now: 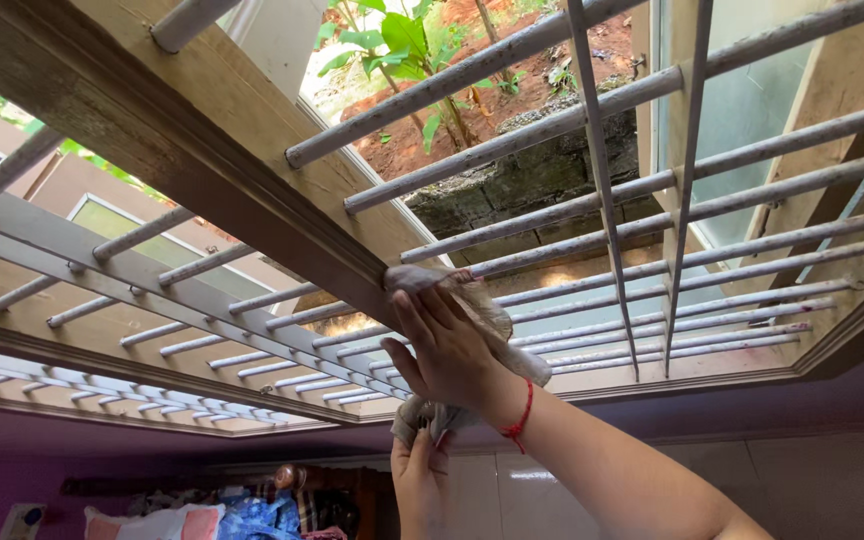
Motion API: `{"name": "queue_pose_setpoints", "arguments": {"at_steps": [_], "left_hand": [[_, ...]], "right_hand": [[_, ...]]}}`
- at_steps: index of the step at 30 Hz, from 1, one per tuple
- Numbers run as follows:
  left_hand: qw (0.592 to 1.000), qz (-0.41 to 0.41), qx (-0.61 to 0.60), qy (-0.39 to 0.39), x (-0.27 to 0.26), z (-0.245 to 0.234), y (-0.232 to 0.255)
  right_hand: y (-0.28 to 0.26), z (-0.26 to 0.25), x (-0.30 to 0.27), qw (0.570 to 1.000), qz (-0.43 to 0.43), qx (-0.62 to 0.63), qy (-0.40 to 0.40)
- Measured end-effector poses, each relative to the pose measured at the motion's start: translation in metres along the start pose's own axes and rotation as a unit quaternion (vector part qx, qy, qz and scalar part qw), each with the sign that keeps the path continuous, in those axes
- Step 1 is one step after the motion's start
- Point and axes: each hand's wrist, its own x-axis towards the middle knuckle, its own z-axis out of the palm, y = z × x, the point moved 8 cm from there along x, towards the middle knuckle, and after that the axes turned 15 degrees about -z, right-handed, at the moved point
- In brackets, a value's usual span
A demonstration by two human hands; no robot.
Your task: The person wipes the metal bars of a window grille using a cloth. They systematically clean each horizontal bar and the vertical frame sections, moving from the upper bars downward and then back upward across the grille.
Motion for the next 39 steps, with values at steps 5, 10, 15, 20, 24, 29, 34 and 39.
{"name": "queue_pose_setpoints", "arguments": {"at_steps": [5,10,15,20,24,29,34,39], "left_hand": [[0.995,-0.065,0.061,0.050,0.009,-0.026,-0.029],[0.989,-0.128,0.048,0.056,0.008,-0.046,-0.049],[0.995,-0.094,0.028,-0.008,0.009,-0.054,-0.025],[0.992,-0.124,0.020,0.019,0.018,-0.064,-0.030],[0.985,-0.167,0.038,0.027,0.013,-0.064,-0.055],[0.985,-0.170,0.017,0.015,0.015,-0.054,-0.053],[0.984,-0.180,-0.008,0.012,0.016,-0.053,-0.044],[0.986,-0.167,-0.010,0.029,0.012,-0.069,-0.036]], "right_hand": [[-0.009,-0.002,-0.080,0.992,0.069,-0.050,-0.096],[-0.012,0.000,-0.090,0.994,0.060,-0.042,-0.080],[-0.014,0.008,-0.044,0.999,0.027,-0.023,-0.001],[-0.012,0.014,-0.077,0.994,0.105,0.011,-0.005],[-0.019,0.012,-0.134,0.974,0.222,0.040,-0.020],[-0.048,-0.007,-0.201,0.894,0.356,0.269,0.020],[-0.092,0.027,-0.273,0.824,0.428,0.345,-0.138],[-0.107,0.050,-0.349,0.726,0.541,0.320,-0.279]]}}
